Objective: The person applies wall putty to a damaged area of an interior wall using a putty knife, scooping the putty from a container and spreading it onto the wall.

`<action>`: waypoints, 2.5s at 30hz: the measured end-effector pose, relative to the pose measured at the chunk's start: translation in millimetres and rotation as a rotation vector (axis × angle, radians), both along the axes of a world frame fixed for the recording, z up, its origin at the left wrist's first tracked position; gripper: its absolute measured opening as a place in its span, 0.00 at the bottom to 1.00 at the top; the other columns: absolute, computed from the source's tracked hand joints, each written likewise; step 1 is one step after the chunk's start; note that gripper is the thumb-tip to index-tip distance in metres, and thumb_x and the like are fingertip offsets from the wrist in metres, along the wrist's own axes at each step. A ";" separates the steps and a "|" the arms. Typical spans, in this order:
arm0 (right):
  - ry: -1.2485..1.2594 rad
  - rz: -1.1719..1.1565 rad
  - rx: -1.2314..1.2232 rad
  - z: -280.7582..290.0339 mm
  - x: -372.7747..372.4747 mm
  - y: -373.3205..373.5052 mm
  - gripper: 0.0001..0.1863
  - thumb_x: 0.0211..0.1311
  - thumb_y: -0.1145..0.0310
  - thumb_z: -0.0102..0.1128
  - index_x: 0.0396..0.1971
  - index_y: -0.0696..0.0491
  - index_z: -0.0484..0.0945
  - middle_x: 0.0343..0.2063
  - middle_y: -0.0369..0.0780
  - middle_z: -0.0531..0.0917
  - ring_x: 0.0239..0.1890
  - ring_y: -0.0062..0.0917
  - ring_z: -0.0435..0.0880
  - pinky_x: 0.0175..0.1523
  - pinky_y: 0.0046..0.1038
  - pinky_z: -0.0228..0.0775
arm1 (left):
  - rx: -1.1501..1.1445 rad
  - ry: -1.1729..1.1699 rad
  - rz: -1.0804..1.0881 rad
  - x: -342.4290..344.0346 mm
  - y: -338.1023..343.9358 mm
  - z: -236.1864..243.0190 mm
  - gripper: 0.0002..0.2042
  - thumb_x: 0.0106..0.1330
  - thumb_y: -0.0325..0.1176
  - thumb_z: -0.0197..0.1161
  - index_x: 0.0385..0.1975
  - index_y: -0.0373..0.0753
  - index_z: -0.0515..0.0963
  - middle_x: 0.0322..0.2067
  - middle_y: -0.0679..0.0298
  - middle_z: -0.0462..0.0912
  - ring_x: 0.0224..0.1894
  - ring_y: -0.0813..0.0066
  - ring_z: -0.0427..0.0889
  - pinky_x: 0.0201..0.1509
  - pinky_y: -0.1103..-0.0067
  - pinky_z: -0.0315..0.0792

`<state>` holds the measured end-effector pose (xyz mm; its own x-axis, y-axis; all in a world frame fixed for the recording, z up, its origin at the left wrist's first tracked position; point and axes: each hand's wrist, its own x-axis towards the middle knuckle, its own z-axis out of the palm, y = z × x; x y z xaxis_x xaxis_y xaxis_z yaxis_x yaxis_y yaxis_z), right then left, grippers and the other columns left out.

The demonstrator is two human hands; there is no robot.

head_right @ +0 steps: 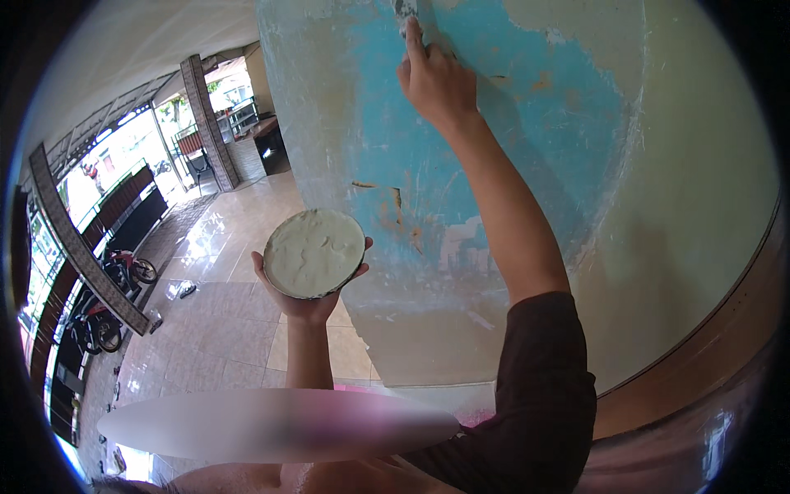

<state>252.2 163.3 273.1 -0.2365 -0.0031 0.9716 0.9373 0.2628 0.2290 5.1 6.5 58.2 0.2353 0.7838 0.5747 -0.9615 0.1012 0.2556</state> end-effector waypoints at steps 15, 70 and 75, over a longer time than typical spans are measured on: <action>0.033 -0.097 -0.069 14.0 -9.2 -1.7 0.33 0.71 0.62 0.56 0.75 0.48 0.64 0.33 0.45 0.86 0.28 0.41 0.87 0.26 0.43 0.80 | 0.004 0.009 -0.002 -0.8 -5.4 -4.6 0.59 0.58 0.81 0.52 0.77 0.35 0.51 0.71 0.29 0.55 0.69 0.12 0.56 0.60 0.27 0.68; 0.964 0.613 -1.304 -317.9 215.2 -290.6 0.20 0.71 0.70 0.65 0.60 0.61 0.81 0.30 0.38 0.88 0.30 0.13 0.78 0.39 0.22 0.74 | -0.253 0.091 -0.308 173.1 -56.6 -127.9 0.47 0.67 0.77 0.44 0.75 0.46 0.61 0.73 0.49 0.62 0.68 0.28 0.66 0.51 0.24 0.69; 0.424 0.630 -1.257 -271.8 205.6 -318.7 0.21 0.63 0.72 0.71 0.57 0.57 0.84 0.30 0.44 0.87 0.28 0.26 0.83 0.37 0.27 0.75 | -0.399 0.046 -0.139 175.9 -65.0 -136.8 0.46 0.67 0.77 0.43 0.75 0.45 0.61 0.72 0.49 0.64 0.69 0.34 0.68 0.55 0.27 0.69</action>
